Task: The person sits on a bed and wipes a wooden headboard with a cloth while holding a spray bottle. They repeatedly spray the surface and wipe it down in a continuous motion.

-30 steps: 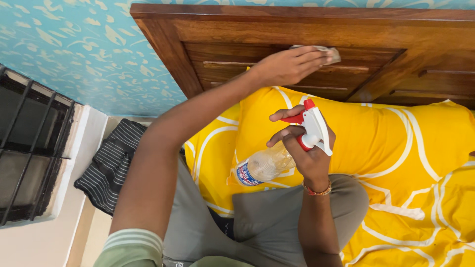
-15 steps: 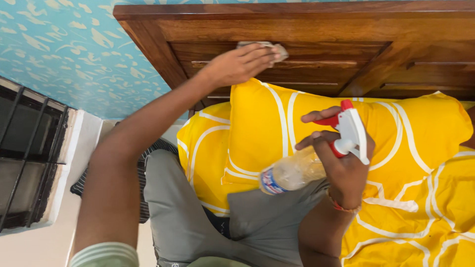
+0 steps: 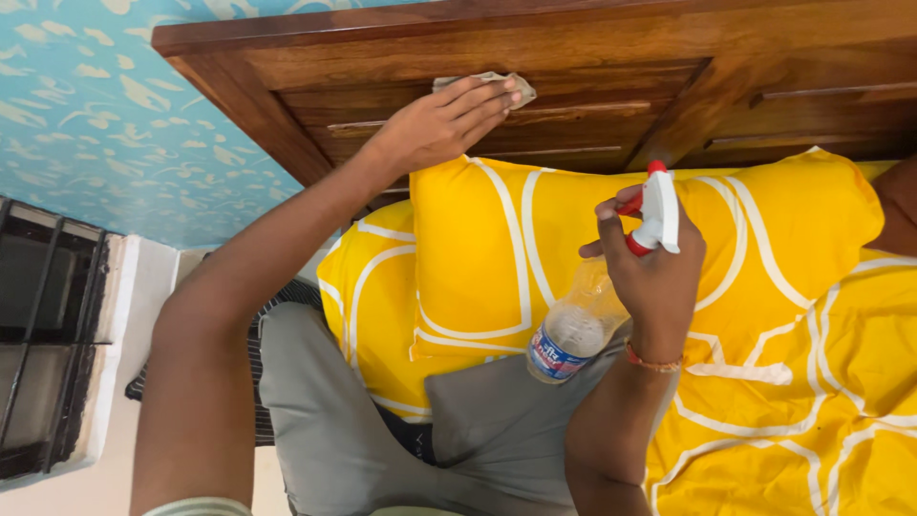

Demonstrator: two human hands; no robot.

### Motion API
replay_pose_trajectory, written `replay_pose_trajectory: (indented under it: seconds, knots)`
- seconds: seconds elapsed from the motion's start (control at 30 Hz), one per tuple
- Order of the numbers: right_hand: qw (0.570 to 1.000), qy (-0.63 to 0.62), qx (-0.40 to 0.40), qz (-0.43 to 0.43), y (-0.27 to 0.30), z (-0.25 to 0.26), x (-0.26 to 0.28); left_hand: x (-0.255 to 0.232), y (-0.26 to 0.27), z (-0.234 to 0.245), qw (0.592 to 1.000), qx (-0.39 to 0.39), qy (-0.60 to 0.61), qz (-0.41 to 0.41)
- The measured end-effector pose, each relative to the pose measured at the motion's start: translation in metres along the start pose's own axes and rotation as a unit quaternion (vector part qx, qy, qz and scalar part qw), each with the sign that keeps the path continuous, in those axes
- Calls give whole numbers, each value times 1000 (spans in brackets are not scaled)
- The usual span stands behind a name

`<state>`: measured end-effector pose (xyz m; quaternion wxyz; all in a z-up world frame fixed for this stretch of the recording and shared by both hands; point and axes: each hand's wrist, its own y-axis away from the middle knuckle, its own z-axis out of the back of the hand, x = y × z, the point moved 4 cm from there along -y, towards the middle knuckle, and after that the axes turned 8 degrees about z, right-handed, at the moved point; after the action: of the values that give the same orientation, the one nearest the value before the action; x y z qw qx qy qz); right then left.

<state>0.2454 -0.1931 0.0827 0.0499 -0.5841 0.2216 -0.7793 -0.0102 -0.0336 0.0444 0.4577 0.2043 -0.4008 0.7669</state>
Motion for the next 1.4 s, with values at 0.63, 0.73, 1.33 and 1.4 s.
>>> replay_pose_trajectory:
  seconds: [0.63, 0.73, 1.33, 1.4]
  knots:
    - [996, -74, -18, -52, -7, 14, -21, -62, -99, -65, 996, -57, 67, -10]
    - [996, -71, -18, -48, -8, 14, -23, -77, -131, -80, 993, -66, 92, -13]
    - [998, -67, 3, -17, -5, 12, -19, -48, -82, -55, 996, -66, 57, -6]
    - [997, -67, 4, -27, -4, 13, -19, -33, -49, -46, 998, -35, 61, 4]
